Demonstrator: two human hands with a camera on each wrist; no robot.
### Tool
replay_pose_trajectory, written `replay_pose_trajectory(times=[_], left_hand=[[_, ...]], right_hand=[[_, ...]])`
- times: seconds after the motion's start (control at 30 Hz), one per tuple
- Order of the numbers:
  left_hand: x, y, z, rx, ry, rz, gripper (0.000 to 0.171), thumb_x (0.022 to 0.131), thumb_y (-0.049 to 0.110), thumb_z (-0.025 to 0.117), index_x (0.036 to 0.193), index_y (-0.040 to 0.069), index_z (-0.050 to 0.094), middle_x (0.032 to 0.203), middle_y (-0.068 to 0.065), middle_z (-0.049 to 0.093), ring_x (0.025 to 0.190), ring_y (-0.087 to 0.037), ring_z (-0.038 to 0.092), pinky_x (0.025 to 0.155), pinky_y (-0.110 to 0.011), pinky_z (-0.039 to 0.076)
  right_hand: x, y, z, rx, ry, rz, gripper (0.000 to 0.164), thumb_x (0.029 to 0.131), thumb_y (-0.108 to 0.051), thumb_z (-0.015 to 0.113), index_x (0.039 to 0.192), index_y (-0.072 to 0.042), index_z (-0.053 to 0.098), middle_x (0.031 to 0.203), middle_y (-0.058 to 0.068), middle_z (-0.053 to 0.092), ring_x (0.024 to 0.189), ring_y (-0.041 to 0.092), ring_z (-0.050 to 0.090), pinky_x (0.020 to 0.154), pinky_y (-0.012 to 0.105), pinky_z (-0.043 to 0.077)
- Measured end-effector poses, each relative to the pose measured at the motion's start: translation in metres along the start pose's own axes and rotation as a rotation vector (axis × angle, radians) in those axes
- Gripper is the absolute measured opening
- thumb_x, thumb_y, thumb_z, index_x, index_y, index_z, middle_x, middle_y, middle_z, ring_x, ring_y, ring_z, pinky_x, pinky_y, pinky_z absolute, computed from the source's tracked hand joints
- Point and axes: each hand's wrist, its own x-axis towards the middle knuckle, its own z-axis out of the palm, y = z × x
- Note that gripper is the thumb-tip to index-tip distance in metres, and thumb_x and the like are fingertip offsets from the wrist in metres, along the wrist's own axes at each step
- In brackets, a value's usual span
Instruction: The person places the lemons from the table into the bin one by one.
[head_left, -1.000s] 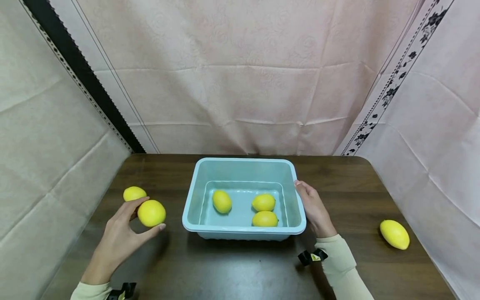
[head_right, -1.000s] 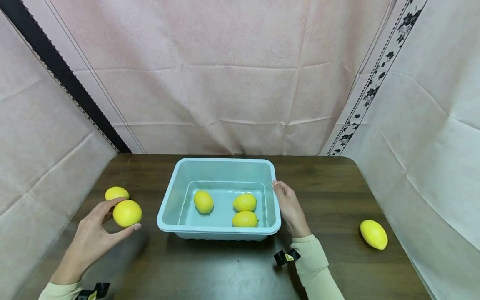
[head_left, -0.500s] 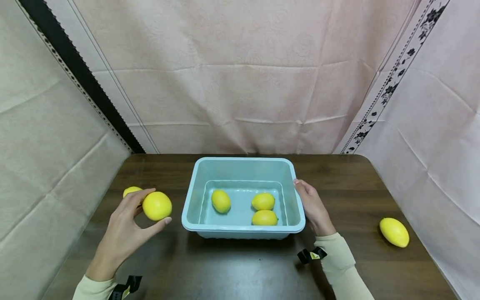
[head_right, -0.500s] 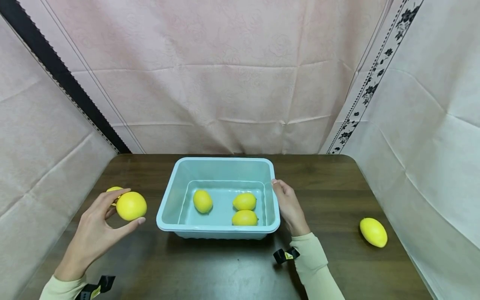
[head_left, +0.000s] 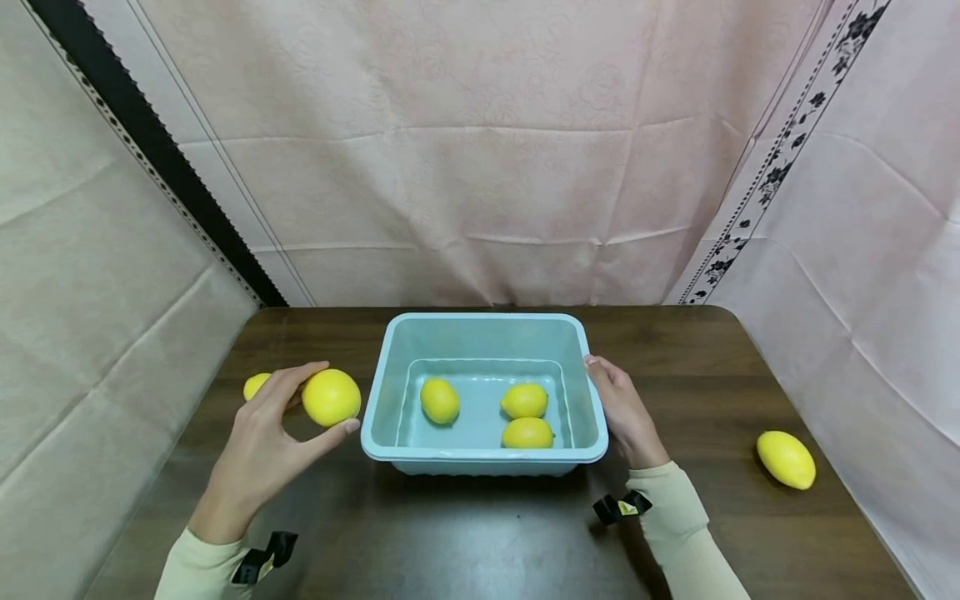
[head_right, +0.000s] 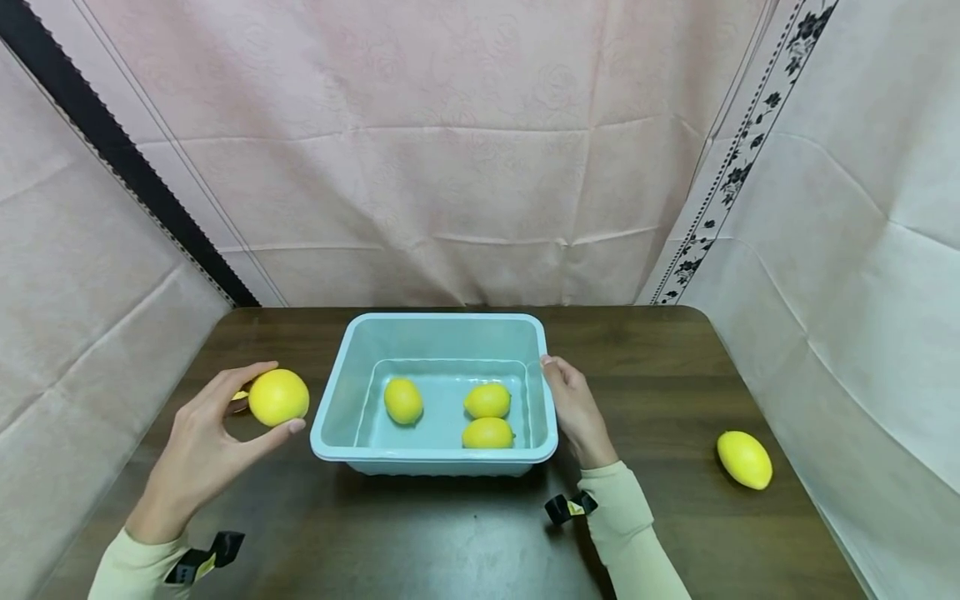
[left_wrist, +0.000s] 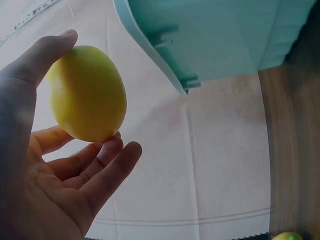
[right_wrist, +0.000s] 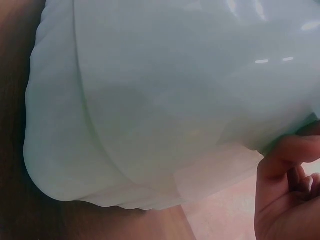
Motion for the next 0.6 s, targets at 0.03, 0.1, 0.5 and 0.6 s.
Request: replay_pose_trajectory(times=[0.03, 0.1, 0.5, 0.6], left_hand=[[0.001, 0.001, 0.001, -0.002, -0.005, 0.001, 0.082, 0.068, 0.023, 0.102, 0.14, 0.009, 0.064, 0.125, -0.007, 0.066, 0.1, -0.017, 0.062, 0.088, -0.002, 0.041], [0.004, 0.003, 0.004, -0.009, -0.013, -0.002, 0.081, 0.069, 0.023, 0.101, 0.14, 0.009, 0.064, 0.124, -0.006, 0.066, 0.099, -0.017, 0.063, 0.087, -0.002, 0.042], [0.013, 0.015, 0.02, 0.019, -0.053, 0.007, 0.081, 0.069, 0.027, 0.101, 0.138, 0.008, 0.063, 0.128, -0.006, 0.065, 0.099, -0.017, 0.062, 0.08, -0.026, 0.053], [0.014, 0.016, 0.025, 0.016, -0.058, 0.018, 0.081, 0.069, 0.027, 0.101, 0.139, 0.009, 0.063, 0.129, -0.006, 0.065, 0.102, -0.018, 0.06, 0.081, -0.031, 0.053]], right_hand=[[0.0, 0.0, 0.0, -0.001, -0.002, 0.0, 0.061, 0.114, -0.049, 0.038, 0.15, -0.002, 0.049, 0.13, 0.024, 0.059, 0.108, 0.023, 0.067, 0.081, 0.031, 0.06], [0.0, 0.0, 0.0, -0.001, -0.005, 0.001, 0.061, 0.114, -0.049, 0.038, 0.151, -0.002, 0.048, 0.13, 0.024, 0.059, 0.108, 0.024, 0.067, 0.081, 0.031, 0.06], [-0.001, -0.002, 0.0, -0.009, 0.005, 0.014, 0.061, 0.113, -0.05, 0.039, 0.152, -0.003, 0.047, 0.132, 0.024, 0.059, 0.107, 0.022, 0.067, 0.082, 0.031, 0.061], [0.0, -0.002, 0.001, -0.011, 0.011, 0.015, 0.061, 0.113, -0.05, 0.04, 0.152, -0.003, 0.048, 0.132, 0.024, 0.059, 0.106, 0.023, 0.068, 0.081, 0.032, 0.061]])
